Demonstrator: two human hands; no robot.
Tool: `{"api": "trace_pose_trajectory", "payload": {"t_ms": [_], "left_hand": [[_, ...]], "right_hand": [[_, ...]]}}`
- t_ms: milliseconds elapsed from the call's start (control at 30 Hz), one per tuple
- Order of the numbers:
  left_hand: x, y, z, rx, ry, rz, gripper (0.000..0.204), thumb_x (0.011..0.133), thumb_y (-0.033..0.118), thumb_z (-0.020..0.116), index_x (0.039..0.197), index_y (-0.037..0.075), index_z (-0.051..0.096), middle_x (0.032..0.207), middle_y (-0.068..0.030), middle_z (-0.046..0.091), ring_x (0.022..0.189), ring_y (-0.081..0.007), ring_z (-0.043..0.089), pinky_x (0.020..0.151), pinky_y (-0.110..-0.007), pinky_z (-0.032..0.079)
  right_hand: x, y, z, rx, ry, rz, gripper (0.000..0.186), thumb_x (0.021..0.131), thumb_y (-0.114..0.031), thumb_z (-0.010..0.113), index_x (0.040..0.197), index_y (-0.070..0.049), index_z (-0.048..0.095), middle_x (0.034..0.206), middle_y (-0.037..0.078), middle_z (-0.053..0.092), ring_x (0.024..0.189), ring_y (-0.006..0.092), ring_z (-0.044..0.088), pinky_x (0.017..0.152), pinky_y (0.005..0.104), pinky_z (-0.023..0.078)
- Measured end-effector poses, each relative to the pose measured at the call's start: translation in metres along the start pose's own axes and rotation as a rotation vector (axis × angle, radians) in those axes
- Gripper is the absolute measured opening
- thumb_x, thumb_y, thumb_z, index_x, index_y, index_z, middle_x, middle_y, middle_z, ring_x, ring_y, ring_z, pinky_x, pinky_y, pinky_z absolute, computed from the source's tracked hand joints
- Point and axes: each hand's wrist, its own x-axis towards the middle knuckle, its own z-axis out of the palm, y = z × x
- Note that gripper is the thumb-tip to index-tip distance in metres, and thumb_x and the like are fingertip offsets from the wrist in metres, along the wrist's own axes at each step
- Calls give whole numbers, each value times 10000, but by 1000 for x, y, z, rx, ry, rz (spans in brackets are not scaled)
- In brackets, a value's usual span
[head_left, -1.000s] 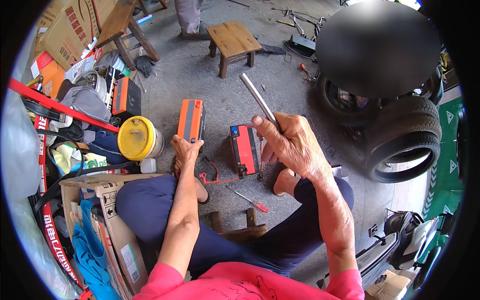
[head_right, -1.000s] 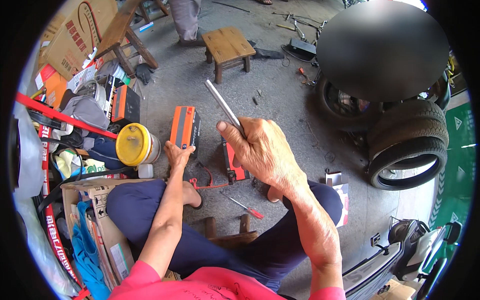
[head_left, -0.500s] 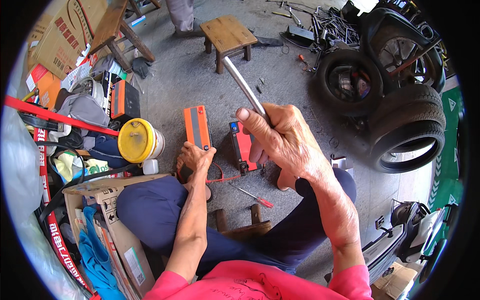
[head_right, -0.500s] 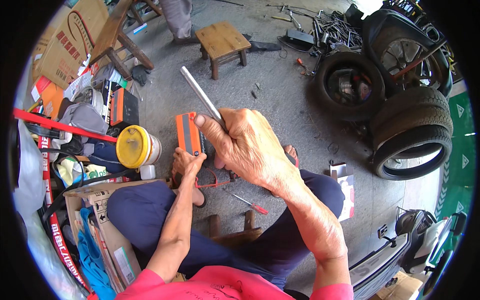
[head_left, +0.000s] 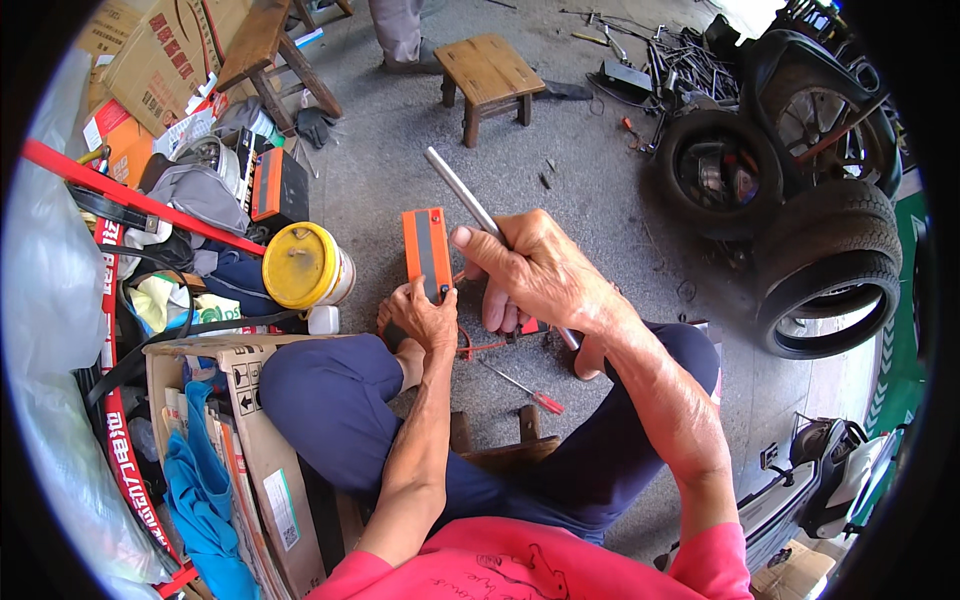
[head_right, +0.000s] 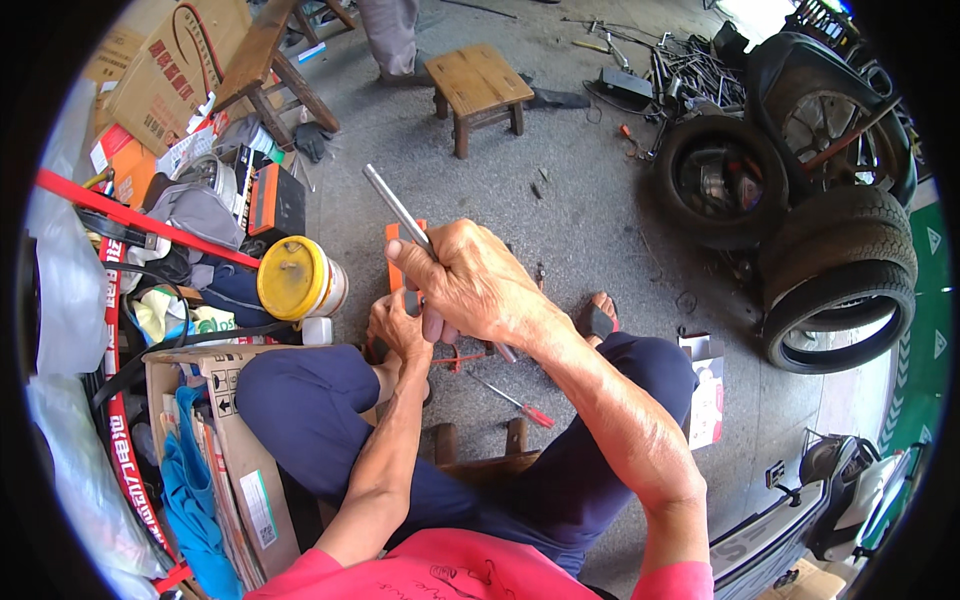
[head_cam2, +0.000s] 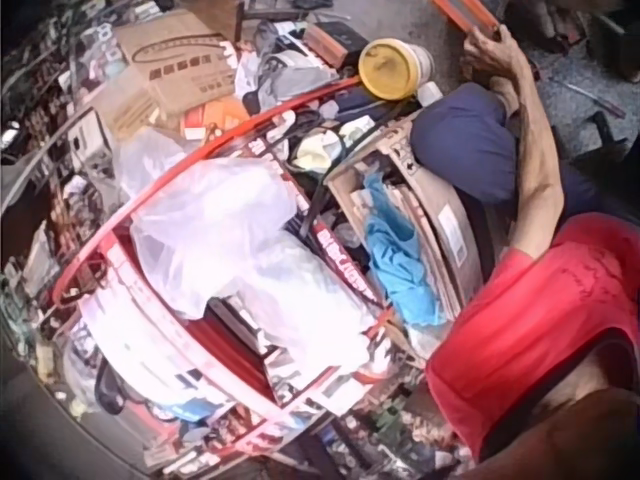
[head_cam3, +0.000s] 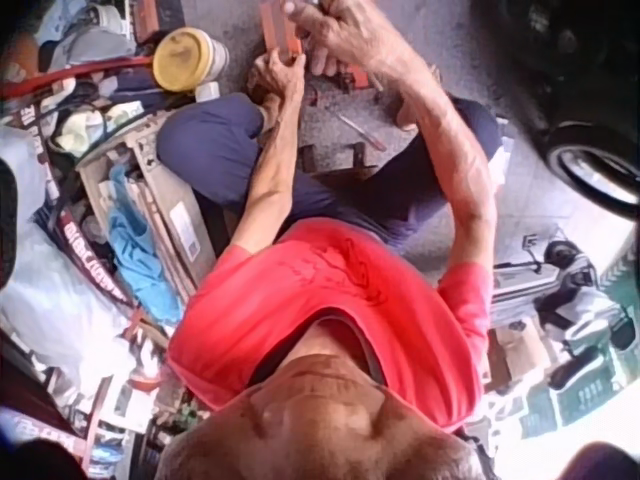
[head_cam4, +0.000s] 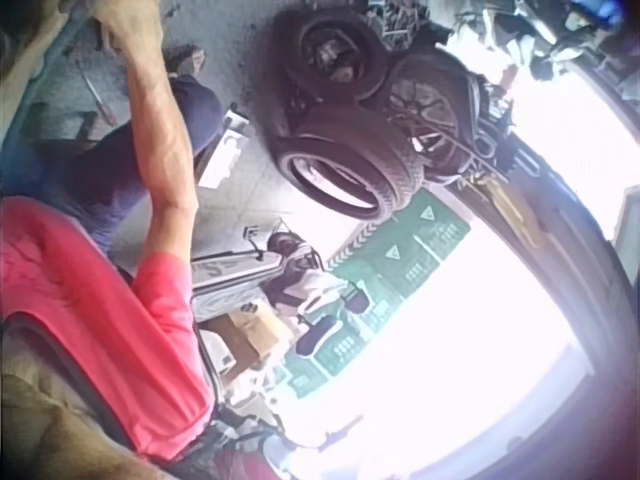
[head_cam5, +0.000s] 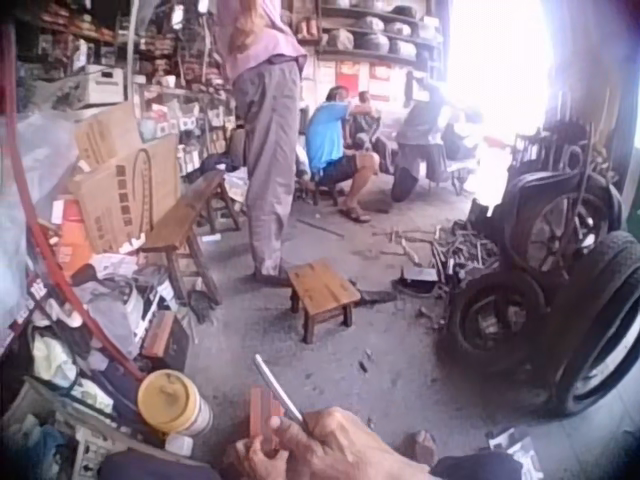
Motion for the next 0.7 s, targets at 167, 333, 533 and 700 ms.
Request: {"api": "trace_pose_trajectory", "payload": {"t_ms": [167, 333, 533, 700], "left_hand": [[-1, -3, 0, -30, -12, 57, 345, 641, 222, 858, 940, 107, 732, 1044, -92, 560, 1067, -310, 498, 899, -498, 387], [-4, -2, 2, -72, -18, 41, 205, 686, 215, 834, 842, 110, 752, 1032, -77, 559, 1056, -307, 499, 877, -485, 393], [-2, 6, -5, -67, -46, -15, 197, 728, 227, 815, 886, 119, 766, 1049, -73, 553, 1065, -297, 488, 889, -487, 379], [-1, 12, -11, -39, -99, -61, 201, 762, 262, 794, 913, 132, 769, 1103, -72, 535, 1103, -292, 471, 922, -490, 355]], "right_hand": [[7, 0, 9, 32, -32, -16, 528, 1024, -364, 485, 726, 59, 595, 554, 152, 649, 502, 190, 679, 457, 295, 538], [13, 5, 15, 52, -55, -43, 538, 1029, -350, 473, 705, 66, 581, 534, 151, 637, 486, 198, 672, 423, 289, 521], [15, 2, 17, 36, -57, -56, 524, 1035, -331, 460, 688, 49, 561, 523, 146, 630, 476, 204, 669, 413, 293, 521], [18, 6, 19, 12, -43, -100, 531, 1033, -328, 455, 657, 34, 550, 509, 138, 626, 473, 209, 667, 424, 297, 517]]}}
